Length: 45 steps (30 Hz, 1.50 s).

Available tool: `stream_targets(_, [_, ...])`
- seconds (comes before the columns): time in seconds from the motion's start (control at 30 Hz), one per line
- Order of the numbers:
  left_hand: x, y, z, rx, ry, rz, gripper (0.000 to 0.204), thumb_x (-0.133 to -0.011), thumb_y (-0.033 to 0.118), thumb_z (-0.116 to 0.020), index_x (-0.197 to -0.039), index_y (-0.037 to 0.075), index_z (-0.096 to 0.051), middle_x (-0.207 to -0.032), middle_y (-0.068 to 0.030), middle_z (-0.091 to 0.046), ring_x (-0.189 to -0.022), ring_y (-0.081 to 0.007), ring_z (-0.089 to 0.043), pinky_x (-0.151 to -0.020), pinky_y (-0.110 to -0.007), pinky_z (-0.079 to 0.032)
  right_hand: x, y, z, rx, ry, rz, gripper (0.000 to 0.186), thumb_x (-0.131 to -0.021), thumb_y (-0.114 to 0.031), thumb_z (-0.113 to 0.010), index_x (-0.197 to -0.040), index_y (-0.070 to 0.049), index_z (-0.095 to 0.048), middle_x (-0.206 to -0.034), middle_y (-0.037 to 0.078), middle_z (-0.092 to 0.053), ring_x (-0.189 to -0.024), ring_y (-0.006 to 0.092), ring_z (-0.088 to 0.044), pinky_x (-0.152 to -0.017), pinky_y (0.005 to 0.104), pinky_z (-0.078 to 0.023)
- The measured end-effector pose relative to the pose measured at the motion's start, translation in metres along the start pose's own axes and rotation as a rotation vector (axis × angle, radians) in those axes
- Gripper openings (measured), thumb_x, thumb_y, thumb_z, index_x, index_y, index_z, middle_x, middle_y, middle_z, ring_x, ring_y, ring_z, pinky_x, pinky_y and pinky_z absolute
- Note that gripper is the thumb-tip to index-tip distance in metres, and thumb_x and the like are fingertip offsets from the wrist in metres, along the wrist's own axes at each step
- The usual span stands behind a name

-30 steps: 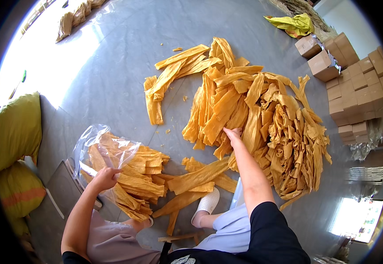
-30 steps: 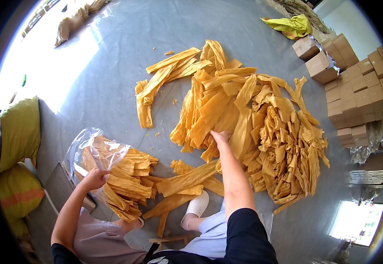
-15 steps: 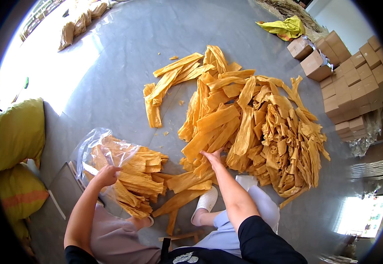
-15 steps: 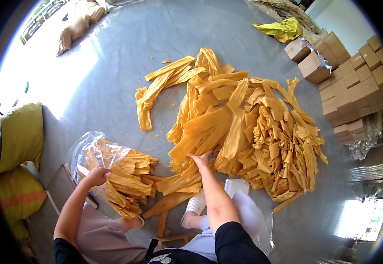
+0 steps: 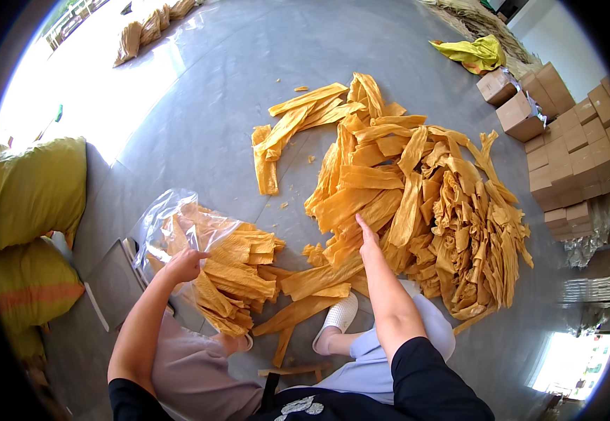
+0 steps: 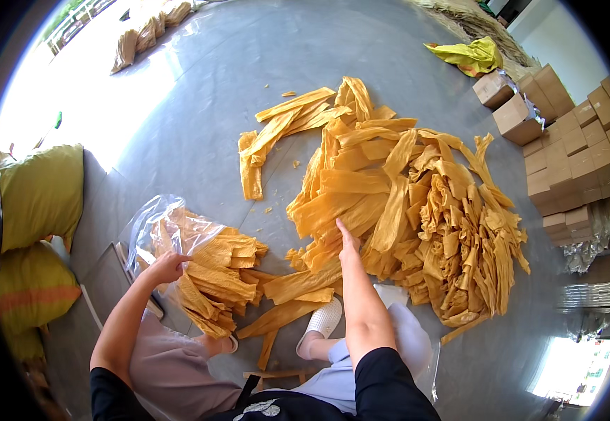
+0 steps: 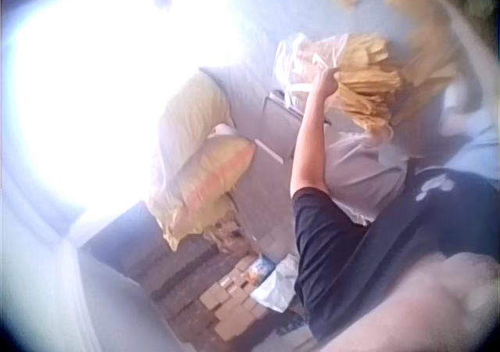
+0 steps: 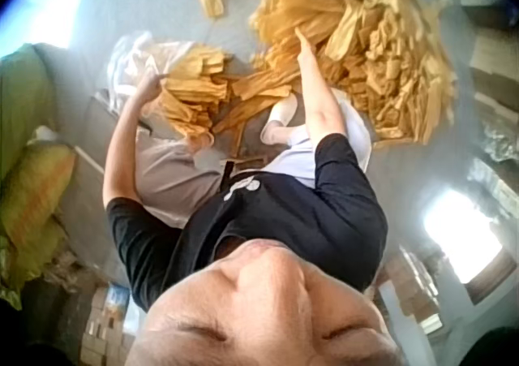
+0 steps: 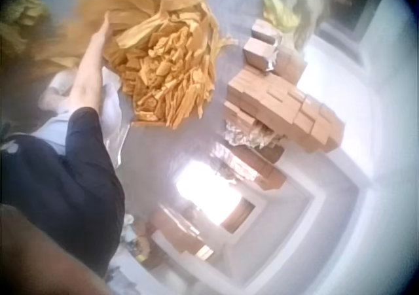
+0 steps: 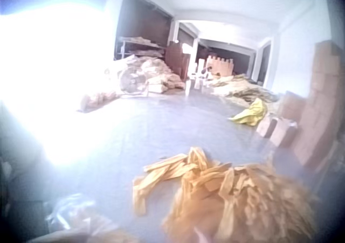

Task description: The person picks up strips of dried tofu skin from a pile on the floor and places them into a clear plastic bag by hand.

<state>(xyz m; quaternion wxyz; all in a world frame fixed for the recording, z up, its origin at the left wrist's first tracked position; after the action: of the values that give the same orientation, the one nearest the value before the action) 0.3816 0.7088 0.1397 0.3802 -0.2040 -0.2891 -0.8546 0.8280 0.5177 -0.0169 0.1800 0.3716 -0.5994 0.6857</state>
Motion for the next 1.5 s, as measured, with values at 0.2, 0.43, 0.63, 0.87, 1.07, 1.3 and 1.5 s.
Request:
stream_targets(0.2, [-0.002,-0.006,-0.003,0.045,0.023,-0.021,0.051,-0.067,-0.002,-0.044,-0.112,0.014,-0.063,-0.077,-0.0223,-0.061,-0.076,-0.0353,-0.06,-0.07,-0.042,-0.048,0.029,0.007,-0.015,-0.402,-0.024,0.115,0.074,-0.058,-0.012,-0.084,-0.12,0.002,-0.047,-0.116,0.01,-0.055,-0.096,0.0217,-0.056,-0.08,0.0365,-0.051])
stream_targets(0.43, [-0.001,-0.006,0.0,0.032,0.024,-0.021,0.051,-0.068,-0.002,-0.044,-0.113,0.013,-0.062,-0.085,-0.0209,-0.062,-0.084,-0.0348,-0.06,-0.076,-0.041,-0.048,0.154,0.038,-0.036,-0.145,0.11,0.449,0.066,-0.067,-0.011,-0.08,-0.12,0.006,-0.044,-0.115,0.014,-0.055,-0.097,0.0205,-0.055,-0.087,0.0317,-0.046])
stream_targets(0.63, [0.004,-0.013,0.0,0.086,0.075,-0.031,0.052,-0.067,-0.003,-0.044,-0.113,0.01,-0.061,-0.083,-0.0215,-0.061,-0.082,-0.0337,-0.058,-0.073,-0.041,-0.046,0.209,0.028,-0.035,0.136,-0.03,0.867,0.062,-0.066,-0.013,-0.08,-0.115,0.007,-0.048,-0.109,0.016,-0.056,-0.093,0.0233,-0.057,-0.084,0.0345,-0.046])
stream_targets(0.87, [0.005,-0.023,-0.003,0.118,0.159,-0.057,0.054,-0.067,-0.003,-0.042,-0.116,0.011,-0.06,-0.082,-0.0215,-0.061,-0.079,-0.0343,-0.059,-0.07,-0.042,-0.046,0.265,-0.02,-0.05,0.292,-0.275,1.015,0.051,-0.068,-0.012,-0.078,-0.109,0.004,-0.051,-0.103,0.012,-0.059,-0.091,0.0207,-0.057,-0.084,0.0315,-0.045])
stream_targets(1.07, [0.017,-0.038,0.0,0.114,0.252,0.049,0.056,-0.068,-0.001,-0.041,-0.119,0.013,-0.058,-0.08,-0.0211,-0.061,-0.075,-0.0334,-0.059,-0.068,-0.042,-0.046,0.272,-0.043,-0.061,0.254,-0.896,0.425,0.05,-0.063,-0.003,-0.074,-0.108,0.002,-0.053,-0.099,0.009,-0.06,-0.085,0.0174,-0.059,-0.076,0.0281,-0.048])
stream_targets(1.3, [0.02,-0.026,0.017,0.132,0.195,0.172,0.052,-0.071,0.001,-0.045,-0.12,0.014,-0.057,-0.096,-0.0181,-0.063,-0.091,-0.0328,-0.06,-0.077,-0.04,-0.047,0.225,0.017,-0.053,0.502,-1.061,-0.083,0.066,-0.059,-0.006,-0.079,-0.118,0.001,-0.05,-0.106,0.008,-0.061,-0.094,0.018,-0.059,-0.084,0.0298,-0.047])
stream_targets(1.5, [0.022,-0.01,0.014,0.09,0.309,-0.048,0.051,-0.07,0.004,-0.044,-0.118,0.011,-0.058,-0.07,-0.0199,-0.059,-0.069,-0.0331,-0.059,-0.062,-0.043,-0.045,0.228,0.091,-0.067,0.731,-1.229,-0.271,0.067,-0.061,-0.015,-0.081,-0.119,0.0,-0.05,-0.107,0.006,-0.06,-0.095,0.0153,-0.057,-0.086,0.0288,-0.045])
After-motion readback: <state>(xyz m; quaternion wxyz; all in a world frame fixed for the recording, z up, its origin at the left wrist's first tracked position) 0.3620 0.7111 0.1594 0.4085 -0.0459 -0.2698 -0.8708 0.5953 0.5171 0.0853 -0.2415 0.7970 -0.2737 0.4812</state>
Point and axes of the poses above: each hand's wrist, its own x-axis away from the middle knuckle, its own z-axis out of the back of the hand, y = z × x, the point moved 4 cm from there along -x, towards the middle knuckle
